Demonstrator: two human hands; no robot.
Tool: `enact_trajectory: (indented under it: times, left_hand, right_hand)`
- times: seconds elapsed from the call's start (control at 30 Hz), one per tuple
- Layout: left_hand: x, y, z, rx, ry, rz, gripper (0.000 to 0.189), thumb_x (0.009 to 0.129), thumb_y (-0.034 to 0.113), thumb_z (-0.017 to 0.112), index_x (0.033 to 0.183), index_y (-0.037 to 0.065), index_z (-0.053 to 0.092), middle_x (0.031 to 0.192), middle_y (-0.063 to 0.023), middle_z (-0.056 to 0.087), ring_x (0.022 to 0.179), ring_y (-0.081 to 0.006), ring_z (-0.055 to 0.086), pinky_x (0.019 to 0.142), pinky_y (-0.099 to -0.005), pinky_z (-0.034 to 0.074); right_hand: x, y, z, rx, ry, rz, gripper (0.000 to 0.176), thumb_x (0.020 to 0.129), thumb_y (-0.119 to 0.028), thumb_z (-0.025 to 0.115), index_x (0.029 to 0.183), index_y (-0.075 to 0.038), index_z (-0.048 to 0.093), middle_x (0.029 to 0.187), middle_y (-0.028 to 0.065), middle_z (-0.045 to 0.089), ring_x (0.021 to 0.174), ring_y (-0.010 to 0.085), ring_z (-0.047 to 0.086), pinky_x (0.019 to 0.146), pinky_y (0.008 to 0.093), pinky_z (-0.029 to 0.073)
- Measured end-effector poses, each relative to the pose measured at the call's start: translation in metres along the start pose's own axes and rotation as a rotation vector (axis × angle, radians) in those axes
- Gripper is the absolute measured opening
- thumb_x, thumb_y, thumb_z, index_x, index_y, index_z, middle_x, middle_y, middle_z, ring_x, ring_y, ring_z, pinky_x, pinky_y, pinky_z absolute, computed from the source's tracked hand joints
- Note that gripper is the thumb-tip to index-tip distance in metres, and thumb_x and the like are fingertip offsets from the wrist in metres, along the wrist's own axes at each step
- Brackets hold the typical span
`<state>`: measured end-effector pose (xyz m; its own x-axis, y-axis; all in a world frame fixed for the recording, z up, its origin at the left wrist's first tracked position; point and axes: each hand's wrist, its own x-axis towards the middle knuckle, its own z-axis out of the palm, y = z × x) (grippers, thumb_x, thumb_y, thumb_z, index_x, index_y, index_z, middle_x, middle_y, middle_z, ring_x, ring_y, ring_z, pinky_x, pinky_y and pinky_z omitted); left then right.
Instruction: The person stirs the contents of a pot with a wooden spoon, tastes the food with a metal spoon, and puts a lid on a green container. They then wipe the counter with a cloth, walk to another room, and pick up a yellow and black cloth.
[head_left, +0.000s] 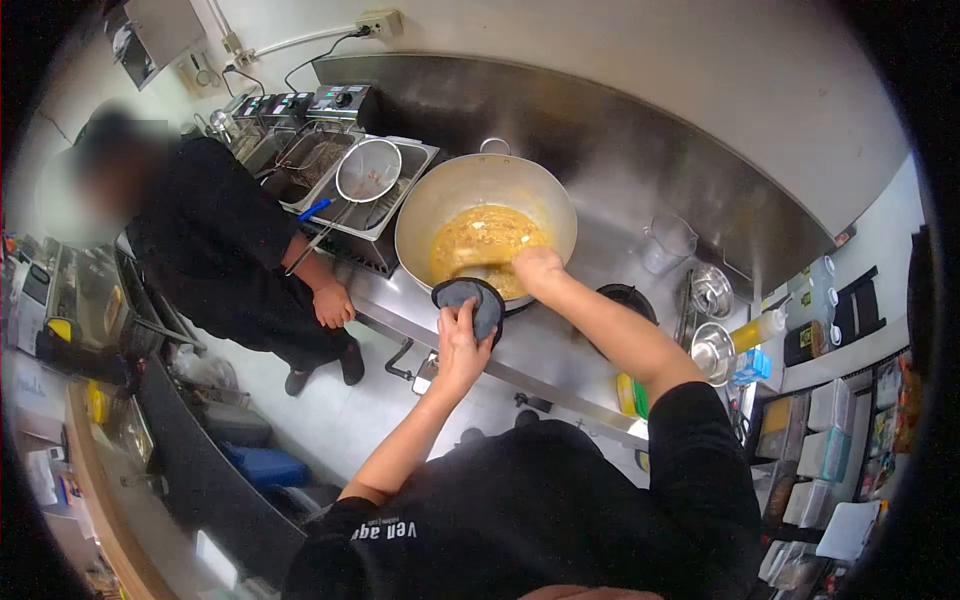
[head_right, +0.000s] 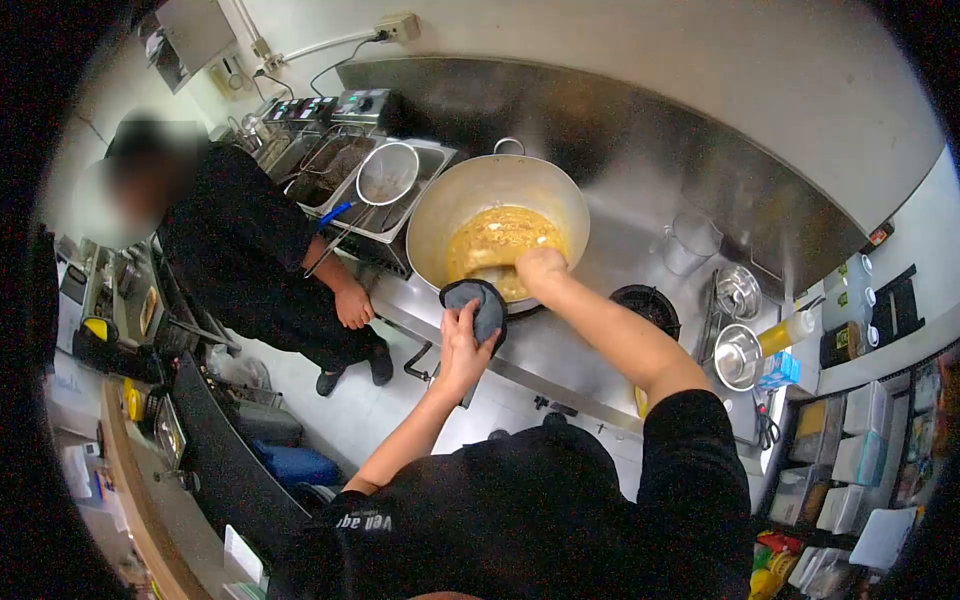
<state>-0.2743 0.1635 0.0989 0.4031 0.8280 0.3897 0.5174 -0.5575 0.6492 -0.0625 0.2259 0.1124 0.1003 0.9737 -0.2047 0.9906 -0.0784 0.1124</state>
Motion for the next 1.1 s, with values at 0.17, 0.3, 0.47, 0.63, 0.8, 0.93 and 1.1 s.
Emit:
enact_trajectory:
  times: [0.17,0.3,0.47,0.63,0.8,0.93,1.1]
  left_hand:
    - [0.017,0.019,-0.01,0.103,-0.102,0.082,0.057,0.066,0.005,0.074,0.119,0.003,0.053,0.118,-0.0218,0.05,0.105,-0.042,0.049,0.093,-0.0452,0.043]
    - [0.019,0.022,-0.002,0.266,-0.192,0.058,0.061,0.062,-0.001,0.071,0.12,0.008,0.053,0.12,-0.0106,0.052,0.101,-0.037,0.05,0.088,-0.0433,0.046]
    - [0.028,0.014,0.002,0.369,-0.183,0.071,0.051,0.067,-0.001,0.066,0.116,0.008,0.056,0.107,-0.011,0.057,0.096,-0.0359,0.051,0.083,-0.0443,0.046]
    - [0.035,0.011,0.001,0.395,-0.233,0.109,0.045,0.068,-0.001,0.065,0.112,0.007,0.057,0.102,-0.0133,0.057,0.095,-0.0362,0.051,0.08,-0.0442,0.047]
    - [0.036,0.012,0.002,0.437,-0.261,0.09,0.044,0.069,0.001,0.065,0.112,0.006,0.057,0.102,-0.0147,0.057,0.095,-0.0382,0.051,0.082,-0.045,0.047]
    - [0.032,0.01,0.003,0.409,-0.253,0.066,0.042,0.069,0.0,0.064,0.11,0.004,0.057,0.104,-0.015,0.057,0.097,-0.0383,0.051,0.083,-0.0451,0.047]
    - [0.03,0.011,0.0,0.423,-0.18,0.113,0.038,0.067,-0.001,0.062,0.104,0.006,0.059,0.098,-0.0116,0.057,0.095,-0.0343,0.052,0.079,-0.0428,0.049]
  right_hand:
    - [0.024,0.072,-0.02,-0.067,0.265,-0.008,0.021,0.084,-0.015,0.055,0.092,-0.008,0.073,0.095,0.0113,0.071,0.091,0.0255,0.069,0.074,0.0372,0.055]
    - [0.059,0.097,-0.03,0.048,0.212,0.065,0.022,0.083,-0.014,0.054,0.093,-0.008,0.072,0.098,0.0116,0.07,0.092,0.0262,0.068,0.076,0.0385,0.055]
    - [0.071,0.092,0.016,0.113,0.202,-0.138,0.023,0.084,-0.017,0.055,0.094,-0.005,0.072,0.096,0.0169,0.069,0.088,0.0319,0.068,0.077,0.0412,0.055]
    - [0.063,0.112,-0.033,0.056,0.155,-0.179,0.023,0.083,-0.014,0.054,0.094,-0.004,0.071,0.096,0.0172,0.068,0.09,0.0319,0.067,0.077,0.0425,0.054]
    - [0.103,0.072,-0.013,0.096,0.259,-0.08,0.021,0.083,-0.011,0.053,0.089,-0.005,0.072,0.093,0.0153,0.069,0.088,0.0282,0.068,0.075,0.0414,0.054]
    - [0.081,0.035,0.005,0.074,0.222,-0.237,0.02,0.082,-0.011,0.053,0.087,-0.007,0.072,0.092,0.0138,0.07,0.087,0.0265,0.069,0.073,0.0396,0.055]
    - [0.013,0.034,-0.034,-0.043,0.167,-0.318,0.02,0.08,-0.014,0.056,0.085,-0.005,0.073,0.087,0.015,0.07,0.085,0.0259,0.069,0.07,0.038,0.054]
